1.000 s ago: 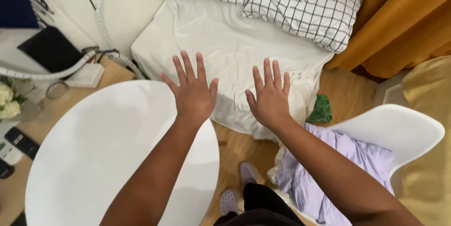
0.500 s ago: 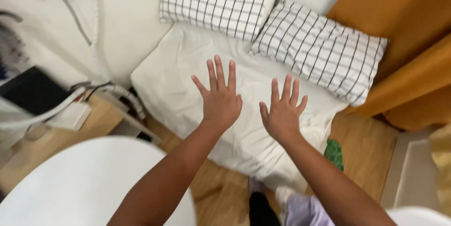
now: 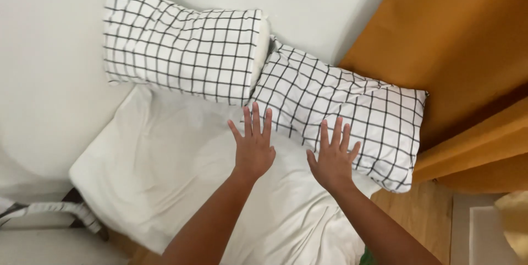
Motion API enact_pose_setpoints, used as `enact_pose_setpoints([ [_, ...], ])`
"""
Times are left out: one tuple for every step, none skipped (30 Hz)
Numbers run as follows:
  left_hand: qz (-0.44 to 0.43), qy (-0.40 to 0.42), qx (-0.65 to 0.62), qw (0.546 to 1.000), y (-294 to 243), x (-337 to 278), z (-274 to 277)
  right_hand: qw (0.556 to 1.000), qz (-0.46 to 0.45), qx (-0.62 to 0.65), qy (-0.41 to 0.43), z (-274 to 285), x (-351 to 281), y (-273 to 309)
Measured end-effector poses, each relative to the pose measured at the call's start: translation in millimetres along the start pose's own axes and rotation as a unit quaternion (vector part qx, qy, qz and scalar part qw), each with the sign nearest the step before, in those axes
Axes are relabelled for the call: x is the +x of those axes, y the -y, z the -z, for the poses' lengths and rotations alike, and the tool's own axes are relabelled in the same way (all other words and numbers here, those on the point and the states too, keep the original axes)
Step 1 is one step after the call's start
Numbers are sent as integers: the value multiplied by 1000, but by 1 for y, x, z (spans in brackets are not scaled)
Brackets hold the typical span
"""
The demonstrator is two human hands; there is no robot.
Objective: The person removes a pillow from a checkered pillowcase, folds the case, and places it on a table. They then remove a second pillow from a similar case, fold it, and place it on the table. Finally, they remove a third pillow from a white pillowcase with a green logo and fold it.
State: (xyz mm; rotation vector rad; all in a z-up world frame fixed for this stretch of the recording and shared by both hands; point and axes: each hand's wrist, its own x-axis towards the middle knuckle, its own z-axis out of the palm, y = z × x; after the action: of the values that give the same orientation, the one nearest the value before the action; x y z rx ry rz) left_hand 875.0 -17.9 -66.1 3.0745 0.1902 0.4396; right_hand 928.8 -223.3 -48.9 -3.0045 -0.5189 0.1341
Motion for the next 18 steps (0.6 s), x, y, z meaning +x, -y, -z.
enact_pose_setpoints([
  [-3, 0, -2, 1000, -2, 9, -15, 1000, -3, -1, -1, -6, 13, -10],
  [0, 10, -6, 1000, -3, 16, -29, 1000, -15, -13, 13, -11, 24, -20],
  [2, 20, -10, 1000, -6, 23, -43, 999, -27, -26, 27, -17, 34, -30],
  [-2, 21, -12, 1000, -8, 30, -48, 999, -31, -26, 28, -22, 44, -38],
  [4, 53, -11, 999, -11, 36, -53, 997, -47, -36, 42, -27, 53, -46],
  [12, 86, -9, 996, -13, 41, -57, 996, -61, -46, 55, -31, 63, -54],
  [11, 87, -10, 996, -14, 47, -63, 995, -62, -46, 56, -34, 73, -61],
  [18, 127, -14, 992, -16, 52, -70, 992, -83, -41, 83, -37, 81, -68],
  [25, 167, -19, 986, -17, 57, -76, 988, -104, -35, 111, -40, 90, -74],
  [23, 167, -19, 986, -18, 62, -85, 988, -107, -35, 110, -46, 97, -82],
  [39, 190, -23, 981, -18, 67, -95, 985, -114, -31, 124, -53, 103, -89],
  [55, 214, -25, 975, -17, 71, -103, 983, -120, -27, 138, -59, 109, -95],
  [53, 215, -25, 975, -18, 76, -108, 982, -123, -26, 138, -62, 113, -99],
  [70, 217, -37, 973, -18, 79, -113, 981, -129, -19, 144, -65, 117, -101],
  [88, 219, -49, 970, -18, 82, -117, 979, -135, -12, 149, -68, 120, -103],
  [87, 218, -48, 971, -17, 85, -125, 979, -136, -11, 149, -71, 122, -104],
  [101, 219, -57, 969, -16, 88, -132, 978, -134, -13, 158, -73, 125, -104],
  [114, 219, -67, 967, -16, 92, -138, 977, -131, -16, 167, -74, 128, -105],
])
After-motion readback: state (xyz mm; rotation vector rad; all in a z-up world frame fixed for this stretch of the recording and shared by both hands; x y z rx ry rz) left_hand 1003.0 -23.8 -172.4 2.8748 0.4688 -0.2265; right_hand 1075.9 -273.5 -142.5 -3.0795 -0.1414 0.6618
